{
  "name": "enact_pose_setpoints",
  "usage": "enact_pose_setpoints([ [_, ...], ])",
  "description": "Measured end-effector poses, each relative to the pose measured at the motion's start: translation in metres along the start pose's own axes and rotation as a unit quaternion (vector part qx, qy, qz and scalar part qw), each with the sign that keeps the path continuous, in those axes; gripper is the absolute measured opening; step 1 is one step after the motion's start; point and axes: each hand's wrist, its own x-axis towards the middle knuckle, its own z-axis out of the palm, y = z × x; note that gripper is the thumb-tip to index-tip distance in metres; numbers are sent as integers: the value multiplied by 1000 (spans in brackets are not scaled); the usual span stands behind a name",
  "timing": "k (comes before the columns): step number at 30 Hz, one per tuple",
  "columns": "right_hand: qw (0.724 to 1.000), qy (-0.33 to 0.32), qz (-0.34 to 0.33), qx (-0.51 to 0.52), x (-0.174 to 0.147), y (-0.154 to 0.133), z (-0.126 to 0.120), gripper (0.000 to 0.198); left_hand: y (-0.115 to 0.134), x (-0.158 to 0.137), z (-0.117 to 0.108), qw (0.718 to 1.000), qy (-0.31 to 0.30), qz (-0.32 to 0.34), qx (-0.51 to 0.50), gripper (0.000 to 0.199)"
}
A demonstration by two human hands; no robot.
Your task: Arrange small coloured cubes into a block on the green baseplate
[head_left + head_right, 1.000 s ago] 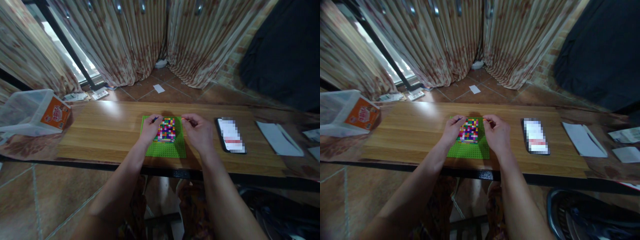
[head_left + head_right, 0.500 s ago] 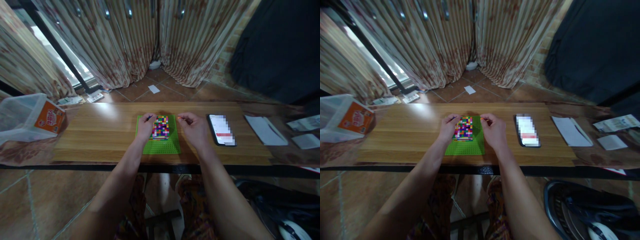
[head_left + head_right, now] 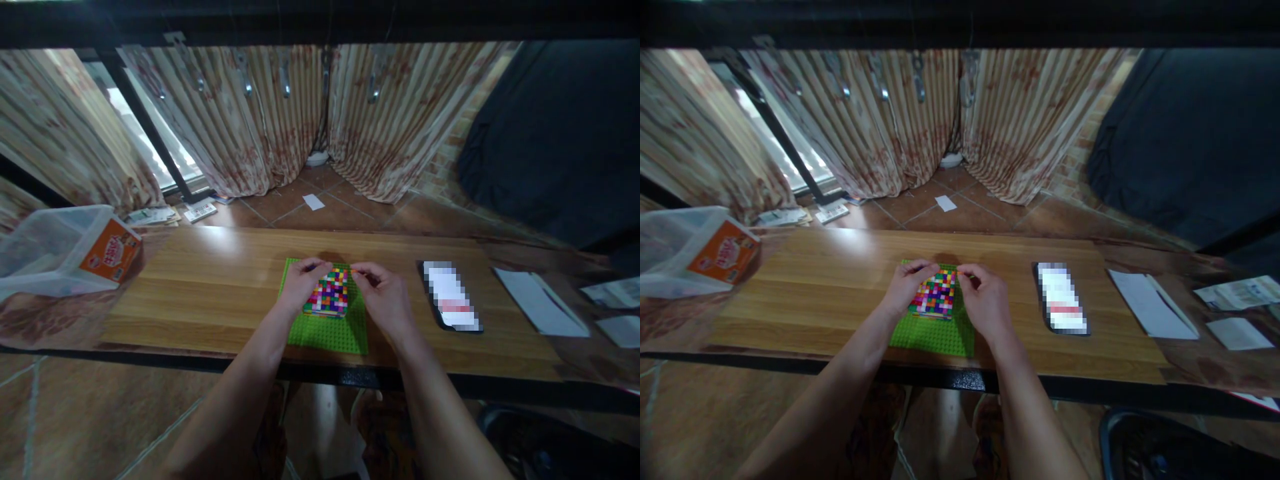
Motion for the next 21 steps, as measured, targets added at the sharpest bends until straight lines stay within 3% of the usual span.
enact_pose_setpoints([
  [18, 999, -26, 13, -22, -6, 6, -5, 21, -7, -1, 4, 1000, 6, 23, 12, 20],
  [21, 999, -22, 14, -26, -5, 6, -5, 22, -7, -3, 2, 999, 18, 14, -26, 26],
])
